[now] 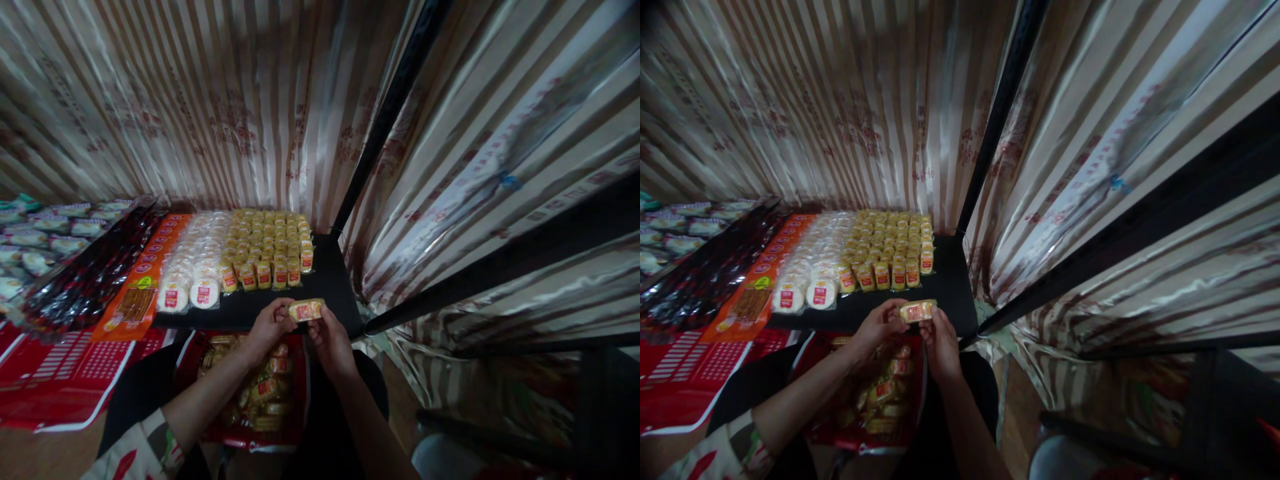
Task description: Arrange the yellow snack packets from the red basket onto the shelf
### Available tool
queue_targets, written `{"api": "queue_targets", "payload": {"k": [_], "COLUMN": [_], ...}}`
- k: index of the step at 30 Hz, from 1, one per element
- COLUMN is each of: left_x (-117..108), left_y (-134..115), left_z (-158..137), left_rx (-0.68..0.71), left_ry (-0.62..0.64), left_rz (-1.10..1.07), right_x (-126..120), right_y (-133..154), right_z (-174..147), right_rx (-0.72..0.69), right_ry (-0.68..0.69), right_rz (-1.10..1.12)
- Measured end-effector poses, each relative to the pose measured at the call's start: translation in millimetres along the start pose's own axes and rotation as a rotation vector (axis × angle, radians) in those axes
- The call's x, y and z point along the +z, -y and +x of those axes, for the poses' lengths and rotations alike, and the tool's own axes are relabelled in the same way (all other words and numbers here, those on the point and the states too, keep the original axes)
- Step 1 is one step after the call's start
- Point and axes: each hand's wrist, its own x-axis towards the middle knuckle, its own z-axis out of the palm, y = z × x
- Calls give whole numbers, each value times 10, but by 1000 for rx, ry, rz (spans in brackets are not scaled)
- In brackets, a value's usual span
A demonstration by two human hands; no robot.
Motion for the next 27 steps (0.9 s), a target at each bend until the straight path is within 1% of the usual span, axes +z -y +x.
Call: {"api": "queue_targets", "payload": {"k": [1,3,5,7,9,10,11,13,14,16,18,20,23,27], "left_x": [53,160,248,300,315,312,306,292,292,308,345,387,425,416], "left_y": [58,177,283,357,397,405,405,386,370,334,302,281,267,256], "left_z": [-5,-3,20,67,125,153,178,219,235,270,317,379,478,574], "left_rx": [-5,-9,-3,4,9,22,51,159,225,345,410,437,453,460], "left_ry": [-39,-108,-149,-159,-181,-212,-253,-319,-321,-275,-227,-209,-219,-232], "left_rz": [-45,-108,-112,-68,33,117,219,427,509,609,659,689,712,753], "right_x": [4,-1,-32,-86,-143,-164,-177,-179,-169,-141,-115,-101,-91,-57], "right_y": [-28,-101,-171,-210,-199,-176,-144,-70,-36,10,24,12,-22,-61], "right_z": [0,-5,-2,33,118,181,257,436,534,734,923,1090,1279,1404], "right_rx": [-28,-28,-42,-74,-132,-163,-190,-240,-264,-313,-362,-411,-462,-499], "right_ry": [-14,-42,-50,-61,-87,-98,-102,-95,-91,-84,-80,-73,-73,-63], "right_rz": [-11,-4,-18,-68,-154,-200,-242,-310,-340,-406,-477,-557,-650,-687]}}
